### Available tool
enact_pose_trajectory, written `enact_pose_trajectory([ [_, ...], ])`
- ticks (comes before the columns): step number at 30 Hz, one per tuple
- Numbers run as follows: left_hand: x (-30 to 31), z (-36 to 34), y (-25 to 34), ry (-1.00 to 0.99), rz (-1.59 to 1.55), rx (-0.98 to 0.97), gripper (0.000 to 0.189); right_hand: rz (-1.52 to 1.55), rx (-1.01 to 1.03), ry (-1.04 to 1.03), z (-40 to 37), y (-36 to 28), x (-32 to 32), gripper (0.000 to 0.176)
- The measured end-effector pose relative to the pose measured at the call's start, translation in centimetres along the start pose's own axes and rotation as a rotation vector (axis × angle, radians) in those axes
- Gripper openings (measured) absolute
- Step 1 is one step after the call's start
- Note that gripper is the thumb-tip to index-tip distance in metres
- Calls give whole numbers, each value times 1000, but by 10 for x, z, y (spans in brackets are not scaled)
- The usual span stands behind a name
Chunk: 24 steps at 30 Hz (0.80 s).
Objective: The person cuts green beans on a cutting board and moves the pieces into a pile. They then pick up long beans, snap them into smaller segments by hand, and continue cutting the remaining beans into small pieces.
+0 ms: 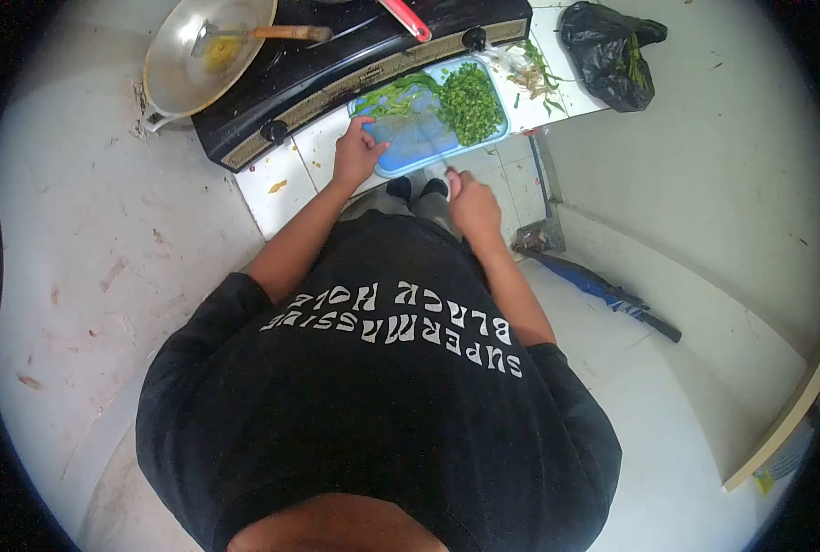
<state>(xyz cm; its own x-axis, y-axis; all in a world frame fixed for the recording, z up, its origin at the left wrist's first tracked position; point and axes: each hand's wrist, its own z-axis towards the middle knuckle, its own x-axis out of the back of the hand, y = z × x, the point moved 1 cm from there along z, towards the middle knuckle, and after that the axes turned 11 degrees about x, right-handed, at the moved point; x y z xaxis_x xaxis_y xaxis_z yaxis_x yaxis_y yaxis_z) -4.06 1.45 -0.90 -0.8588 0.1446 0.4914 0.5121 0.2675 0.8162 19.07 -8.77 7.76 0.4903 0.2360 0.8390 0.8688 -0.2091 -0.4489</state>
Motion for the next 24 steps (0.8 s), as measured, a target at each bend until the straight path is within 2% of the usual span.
enact_pose_trajectory([
  [5, 1, -1, 2, 0, -13, 32, 54, -10, -28, 9, 15, 13, -3, 41],
  [8, 2, -4, 8, -15, 23, 34, 56, 57, -37, 132, 21, 27, 12, 42],
  [9, 2, -4, 11, -21, 87, 14, 56, 61, -36, 132, 19, 25, 17, 42],
  [11, 2, -7, 18, -26, 154, -3, 55, 7, -19, -9, 14, 21, 21, 43],
  [14, 2, -11, 41, -17, 332, 26, 53, 16, 0, -2, 23, 31, 14, 42],
  [16, -1, -10, 49, 30, 404, -80, 52, 64, 4, 50, 37, 43, 17, 42],
  [18, -7, -4, 55, 54, 440, -100, 53, 131, 6, 146, 45, 48, 26, 41],
  [20, -12, 3, 64, 85, 474, -126, 54, 148, 30, 139, 49, 55, 34, 41],
  [24, -25, 17, 76, 176, 574, -226, 43, 186, 83, 133, 57, 66, 48, 41],
])
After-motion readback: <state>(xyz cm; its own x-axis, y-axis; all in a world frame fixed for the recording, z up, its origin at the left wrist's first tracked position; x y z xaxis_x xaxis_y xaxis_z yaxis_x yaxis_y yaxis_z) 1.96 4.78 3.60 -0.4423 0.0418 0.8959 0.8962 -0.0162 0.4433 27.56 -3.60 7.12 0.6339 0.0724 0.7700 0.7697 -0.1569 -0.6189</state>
